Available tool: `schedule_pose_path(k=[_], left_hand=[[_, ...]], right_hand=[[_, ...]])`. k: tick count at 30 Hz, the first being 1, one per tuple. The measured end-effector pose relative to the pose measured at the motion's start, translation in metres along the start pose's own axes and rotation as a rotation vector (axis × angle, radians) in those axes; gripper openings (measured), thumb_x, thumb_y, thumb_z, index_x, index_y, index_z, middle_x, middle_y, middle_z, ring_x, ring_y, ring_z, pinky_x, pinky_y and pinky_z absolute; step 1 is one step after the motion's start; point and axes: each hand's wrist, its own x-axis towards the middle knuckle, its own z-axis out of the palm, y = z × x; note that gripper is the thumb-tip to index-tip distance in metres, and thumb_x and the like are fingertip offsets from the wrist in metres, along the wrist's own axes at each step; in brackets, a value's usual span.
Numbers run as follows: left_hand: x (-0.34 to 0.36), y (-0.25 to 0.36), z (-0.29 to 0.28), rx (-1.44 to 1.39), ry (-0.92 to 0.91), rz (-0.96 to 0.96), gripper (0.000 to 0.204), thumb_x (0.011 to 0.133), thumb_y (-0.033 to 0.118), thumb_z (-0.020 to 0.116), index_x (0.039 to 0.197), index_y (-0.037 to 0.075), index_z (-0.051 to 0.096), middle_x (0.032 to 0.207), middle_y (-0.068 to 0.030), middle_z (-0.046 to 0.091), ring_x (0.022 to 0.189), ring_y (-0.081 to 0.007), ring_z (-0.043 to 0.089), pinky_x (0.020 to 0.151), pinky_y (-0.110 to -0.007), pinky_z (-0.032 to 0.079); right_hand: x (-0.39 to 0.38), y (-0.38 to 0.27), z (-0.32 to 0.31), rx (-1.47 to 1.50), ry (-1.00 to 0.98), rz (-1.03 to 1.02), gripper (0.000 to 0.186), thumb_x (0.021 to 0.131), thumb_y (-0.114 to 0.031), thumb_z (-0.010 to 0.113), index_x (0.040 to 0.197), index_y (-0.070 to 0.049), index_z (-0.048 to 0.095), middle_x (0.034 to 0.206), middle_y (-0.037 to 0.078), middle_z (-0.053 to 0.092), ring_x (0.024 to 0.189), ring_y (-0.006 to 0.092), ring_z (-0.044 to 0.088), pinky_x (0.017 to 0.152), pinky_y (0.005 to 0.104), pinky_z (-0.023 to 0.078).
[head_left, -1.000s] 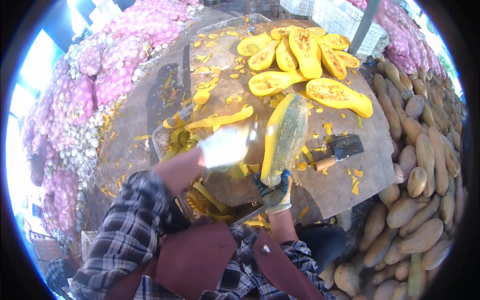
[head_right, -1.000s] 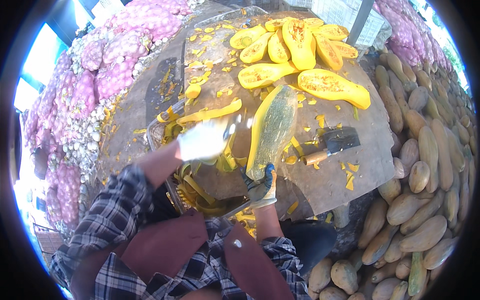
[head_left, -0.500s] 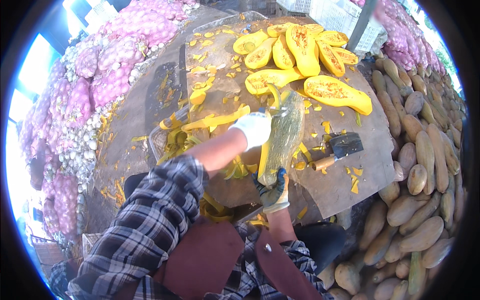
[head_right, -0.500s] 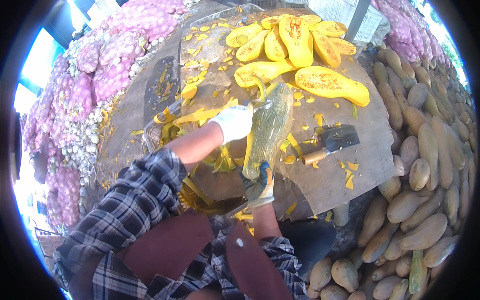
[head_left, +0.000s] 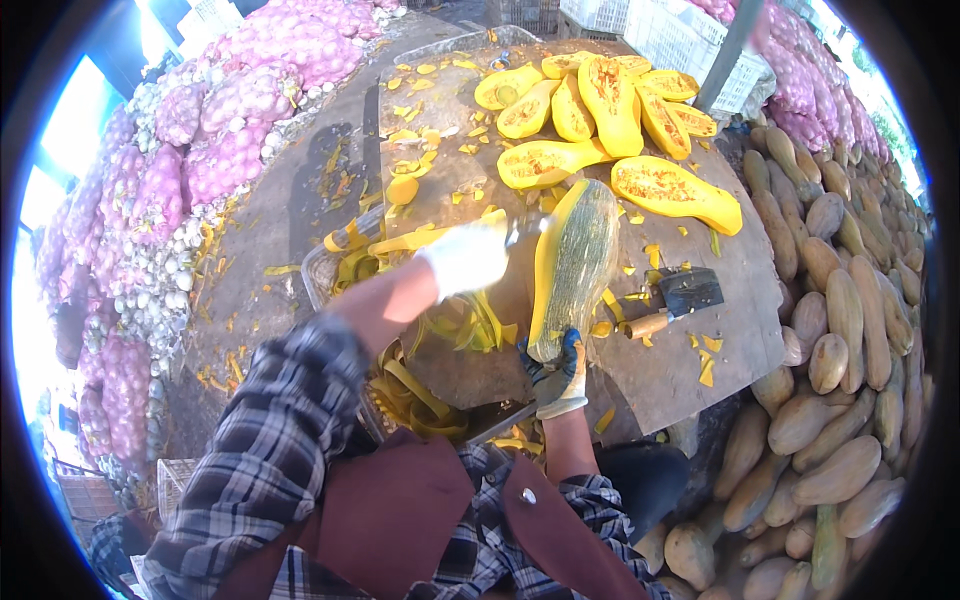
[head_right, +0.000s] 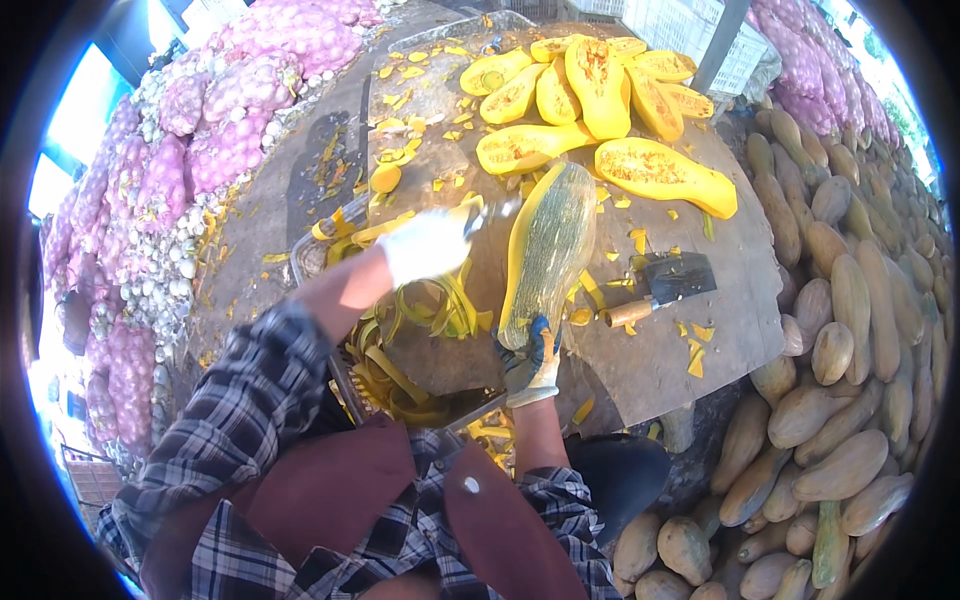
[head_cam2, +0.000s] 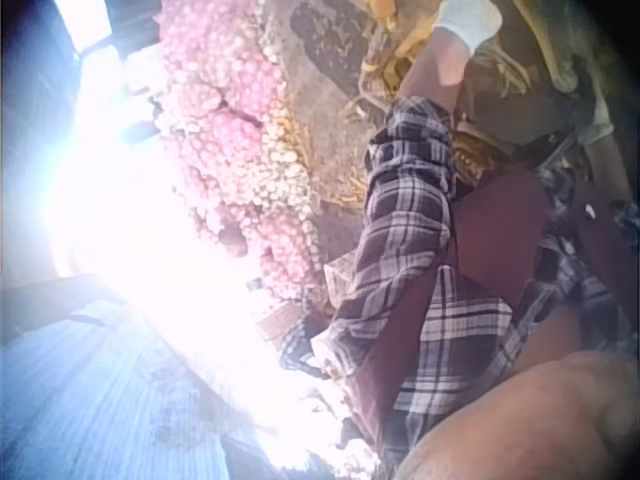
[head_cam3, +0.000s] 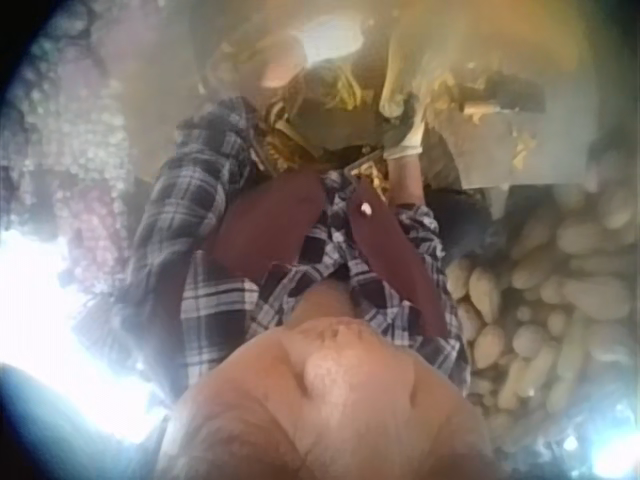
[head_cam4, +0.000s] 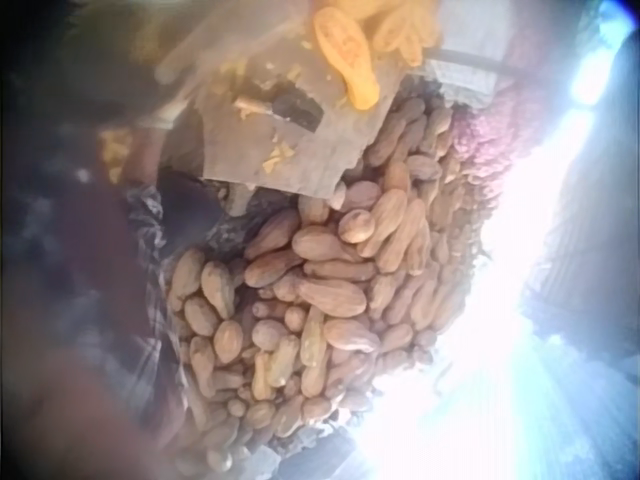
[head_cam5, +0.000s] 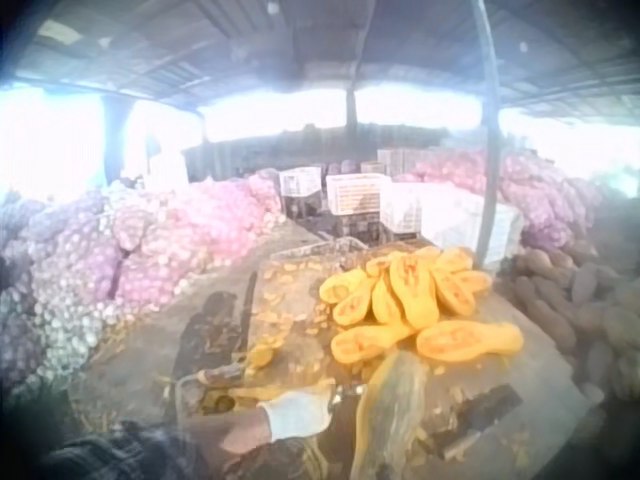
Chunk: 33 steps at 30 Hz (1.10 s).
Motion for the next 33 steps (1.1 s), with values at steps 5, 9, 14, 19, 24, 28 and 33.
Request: schedule_pose_path(k=[5,9,14,19,24,28,33], left_hand=[[0.144,-0.007,-0.026,0.162,0.130,0.145,0.031,0.090,0.011,0.051,0.105,-0.005,0.072,0.106,-0.0307,0.071,0.099,-0.0405,0.072,0.088,-0.049,0.055],[0.145,0.011,-0.008,0.160,-0.020,0.128,0.033,0.089,0.011,0.050,0.107,-0.008,0.071,0.105,-0.0304,0.071,0.098,-0.0394,0.072,0.087,-0.047,0.055],[0.060,-0.008,0.083,0.074,0.214,0.259,0.035,0.093,0.008,0.051,0.115,-0.017,0.060,0.100,-0.0295,0.068,0.085,-0.0355,0.071,0.079,-0.042,0.058],[-0.050,-0.002,0.143,0.008,0.156,0.259,0.063,0.093,0.016,0.053,0.140,-0.022,0.037,0.093,-0.0278,0.069,0.081,-0.0405,0.069,0.074,-0.047,0.055],[-0.109,-0.019,0.121,0.053,-0.114,0.202,0.062,0.092,0.018,0.053,0.146,-0.006,0.035,0.092,-0.0265,0.069,0.086,-0.0426,0.070,0.078,-0.050,0.055],[-0.027,-0.018,0.038,0.120,0.258,0.257,0.050,0.094,0.017,0.053,0.134,-0.011,0.043,0.089,-0.0259,0.069,0.076,-0.0405,0.069,0.069,-0.050,0.056],[0.121,-0.001,-0.032,0.290,0.186,0.116,0.032,0.092,0.012,0.048,0.107,-0.008,0.069,0.110,-0.0294,0.070,0.102,-0.0386,0.071,0.091,-0.046,0.055]], right_hand=[[0.000,0.007,0.003,0.004,-0.025,0.004,0.061,0.089,-0.044,0.074,0.138,-0.012,0.056,0.123,0.009,0.068,0.105,0.0301,0.068,0.090,0.0513,0.059],[-0.002,0.006,-0.003,0.016,-0.008,0.022,0.063,0.089,-0.045,0.074,0.138,-0.011,0.056,0.123,0.009,0.068,0.103,0.0310,0.069,0.090,0.0512,0.059],[-0.001,0.005,0.002,0.021,-0.027,0.009,0.062,0.091,-0.045,0.073,0.139,-0.009,0.056,0.125,0.010,0.067,0.109,0.0306,0.067,0.093,0.0505,0.057],[0.006,0.002,0.004,0.188,-0.094,0.111,0.060,0.096,-0.032,0.069,0.148,-0.012,0.046,0.134,0.012,0.060,0.115,0.0308,0.064,0.092,0.0486,0.058],[0.004,0.007,0.006,-0.018,-0.053,-0.009,0.058,0.094,-0.020,0.070,0.147,-0.010,0.049,0.130,0.009,0.064,0.108,0.0262,0.067,0.090,0.0426,0.060],[-0.001,0.009,0.014,-0.051,0.056,-0.164,0.072,0.088,-0.001,0.073,0.153,-0.008,0.044,0.135,0.011,0.062,0.111,0.0251,0.066,0.096,0.0419,0.057],[0.003,0.022,0.011,-0.084,0.012,-0.213,0.063,0.090,-0.001,0.069,0.149,-0.010,0.048,0.133,0.010,0.063,0.110,0.0255,0.066,0.093,0.0404,0.058]])
